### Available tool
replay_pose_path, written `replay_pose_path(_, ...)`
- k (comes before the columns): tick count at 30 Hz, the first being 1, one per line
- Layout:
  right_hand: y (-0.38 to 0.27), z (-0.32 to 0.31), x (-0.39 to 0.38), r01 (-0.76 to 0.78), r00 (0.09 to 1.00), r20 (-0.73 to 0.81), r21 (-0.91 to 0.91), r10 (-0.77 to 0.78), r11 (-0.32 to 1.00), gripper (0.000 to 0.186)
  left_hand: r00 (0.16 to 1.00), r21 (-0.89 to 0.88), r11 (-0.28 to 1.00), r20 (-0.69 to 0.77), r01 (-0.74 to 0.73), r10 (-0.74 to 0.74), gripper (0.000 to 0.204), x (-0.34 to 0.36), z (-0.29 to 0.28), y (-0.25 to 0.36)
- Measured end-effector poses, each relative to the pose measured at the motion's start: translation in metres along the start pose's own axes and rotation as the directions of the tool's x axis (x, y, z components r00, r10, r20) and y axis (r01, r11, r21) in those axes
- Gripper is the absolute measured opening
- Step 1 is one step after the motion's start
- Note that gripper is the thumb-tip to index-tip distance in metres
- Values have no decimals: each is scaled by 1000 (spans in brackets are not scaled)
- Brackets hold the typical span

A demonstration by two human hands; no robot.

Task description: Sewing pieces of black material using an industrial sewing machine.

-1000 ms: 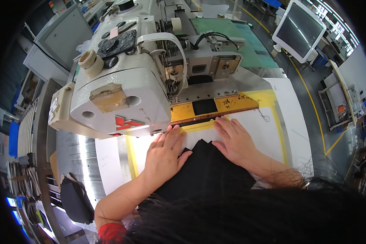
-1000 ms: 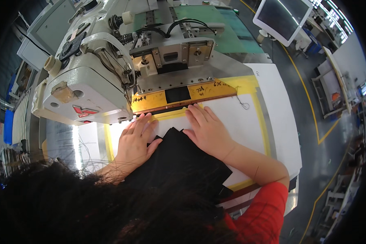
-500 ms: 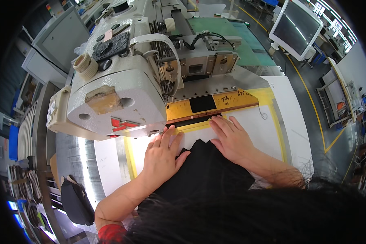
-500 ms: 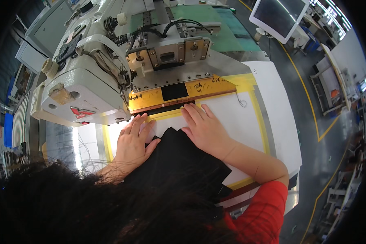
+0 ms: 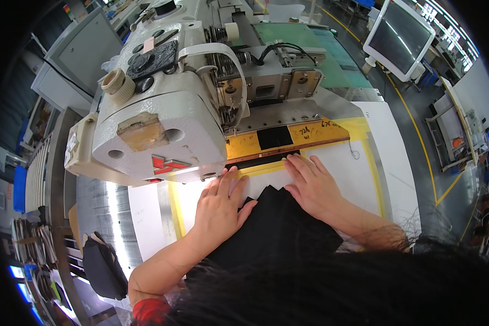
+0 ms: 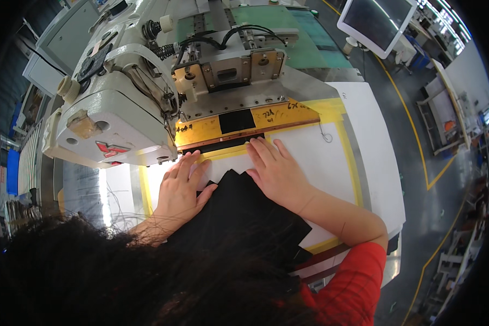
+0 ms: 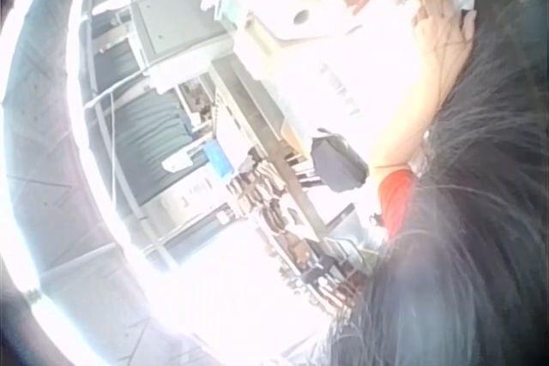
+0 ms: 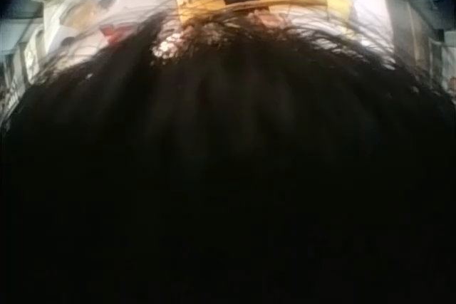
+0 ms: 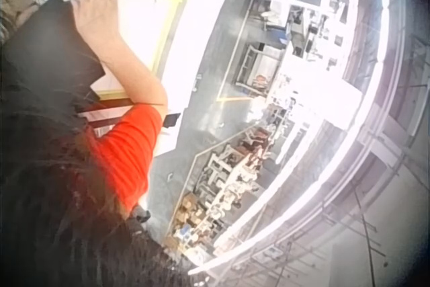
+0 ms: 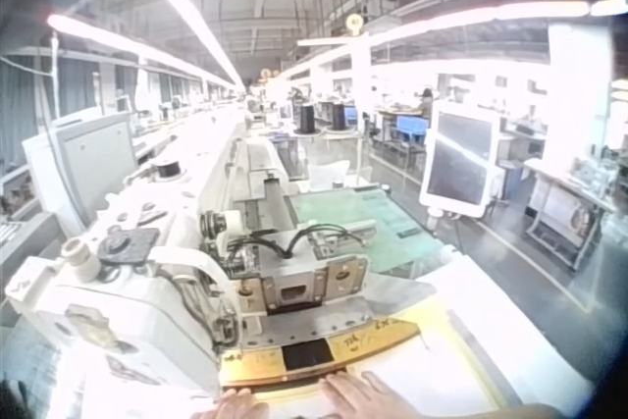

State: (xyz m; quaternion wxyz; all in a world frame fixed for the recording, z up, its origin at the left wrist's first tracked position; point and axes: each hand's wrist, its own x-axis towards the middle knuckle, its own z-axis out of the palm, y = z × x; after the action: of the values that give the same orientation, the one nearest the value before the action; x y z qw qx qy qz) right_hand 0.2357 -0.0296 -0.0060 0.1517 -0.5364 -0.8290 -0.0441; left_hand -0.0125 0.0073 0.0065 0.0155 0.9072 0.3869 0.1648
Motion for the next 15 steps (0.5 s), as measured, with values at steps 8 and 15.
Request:
replay_pose_path(8,1,2,-3,5,1000,3,39,-6,999,54,1000,0,1000,-10,-26,26,51,-2,2,1)
replay_pose_path(15,3,-9,-2,-3,1000,7,12,3,1000,54,999,9,1000,43,4,-4,53,6,-7,6)
